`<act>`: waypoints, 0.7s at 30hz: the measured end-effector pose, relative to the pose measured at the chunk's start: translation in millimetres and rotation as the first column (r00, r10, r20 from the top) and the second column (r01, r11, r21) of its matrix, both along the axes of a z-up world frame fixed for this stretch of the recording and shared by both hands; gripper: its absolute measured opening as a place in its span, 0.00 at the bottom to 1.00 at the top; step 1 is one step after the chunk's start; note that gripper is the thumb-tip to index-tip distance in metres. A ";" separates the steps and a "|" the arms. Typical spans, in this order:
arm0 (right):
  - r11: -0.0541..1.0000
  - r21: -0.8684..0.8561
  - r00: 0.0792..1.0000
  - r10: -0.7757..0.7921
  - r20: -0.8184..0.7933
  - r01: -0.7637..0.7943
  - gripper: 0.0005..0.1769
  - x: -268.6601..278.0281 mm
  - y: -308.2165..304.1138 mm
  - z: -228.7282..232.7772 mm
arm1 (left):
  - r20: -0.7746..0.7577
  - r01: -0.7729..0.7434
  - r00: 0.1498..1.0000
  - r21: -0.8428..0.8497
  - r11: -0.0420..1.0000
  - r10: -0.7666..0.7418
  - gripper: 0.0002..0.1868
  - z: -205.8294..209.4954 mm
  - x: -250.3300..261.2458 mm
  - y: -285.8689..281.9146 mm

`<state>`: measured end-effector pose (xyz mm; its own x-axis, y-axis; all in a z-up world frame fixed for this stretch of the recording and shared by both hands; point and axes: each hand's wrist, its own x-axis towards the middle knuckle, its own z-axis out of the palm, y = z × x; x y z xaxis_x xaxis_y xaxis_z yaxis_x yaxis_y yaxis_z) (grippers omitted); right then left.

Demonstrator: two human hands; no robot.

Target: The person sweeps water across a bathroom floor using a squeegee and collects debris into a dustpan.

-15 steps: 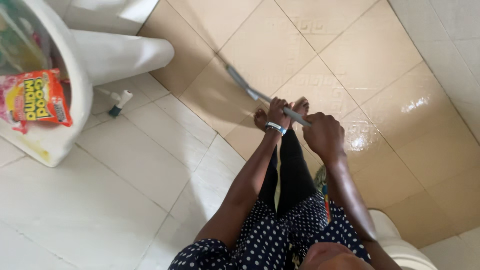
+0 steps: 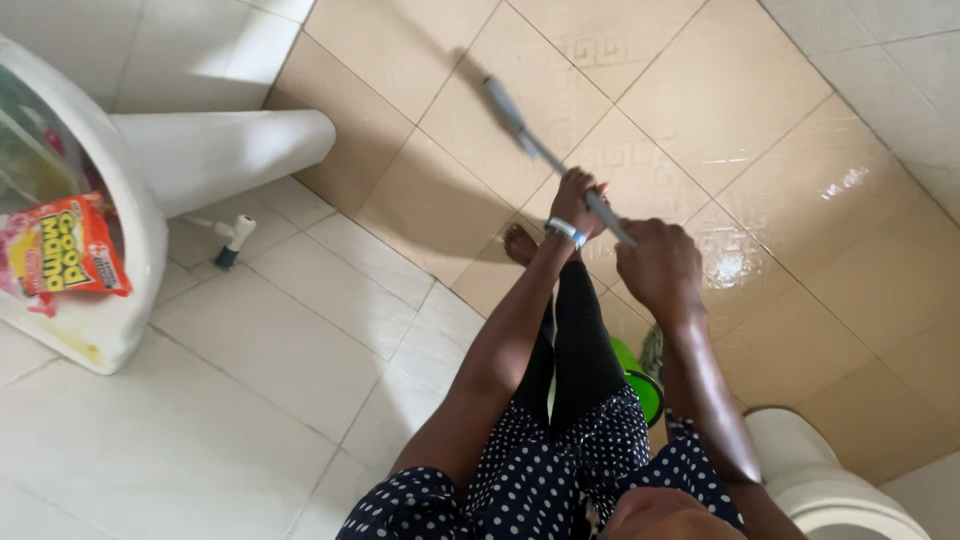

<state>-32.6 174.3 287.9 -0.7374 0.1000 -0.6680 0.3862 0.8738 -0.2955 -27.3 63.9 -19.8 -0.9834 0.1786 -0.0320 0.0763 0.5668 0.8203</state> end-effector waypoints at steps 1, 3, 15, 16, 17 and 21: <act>1.000 -0.016 1.000 0.012 -0.019 -0.012 0.16 2.1 -2.5 -4.1 | -0.007 -0.026 1.000 -0.019 0.999 0.026 0.13 1.4 7.9 -9.1; 0.998 -0.060 1.000 0.019 0.013 -0.018 0.17 9.2 -11.8 -18.1 | -0.115 0.049 0.991 -0.205 0.977 -0.074 0.08 3.5 33.3 -32.8; 0.997 0.076 0.997 -0.024 -0.069 0.029 0.15 -16.5 -21.1 -21.5 | -0.086 0.154 0.983 -0.080 0.985 -0.160 0.04 -24.3 -27.0 -5.3; 0.996 0.043 0.995 -0.081 -0.059 0.084 0.16 -24.2 -20.1 -16.4 | -0.024 0.171 0.985 -0.064 0.983 -0.173 0.06 -25.5 -43.4 -1.5; 0.990 0.011 0.989 -0.138 -0.047 0.139 0.18 -29.3 -21.4 -10.5 | 0.037 0.187 0.982 -0.046 0.981 -0.186 0.09 -26.4 -51.4 1.5; 0.991 -0.084 0.984 -0.111 -0.136 0.100 0.18 -43.9 -30.3 11.5 | 0.135 0.181 0.977 -0.113 0.977 -0.165 0.12 -32.2 -66.8 -21.5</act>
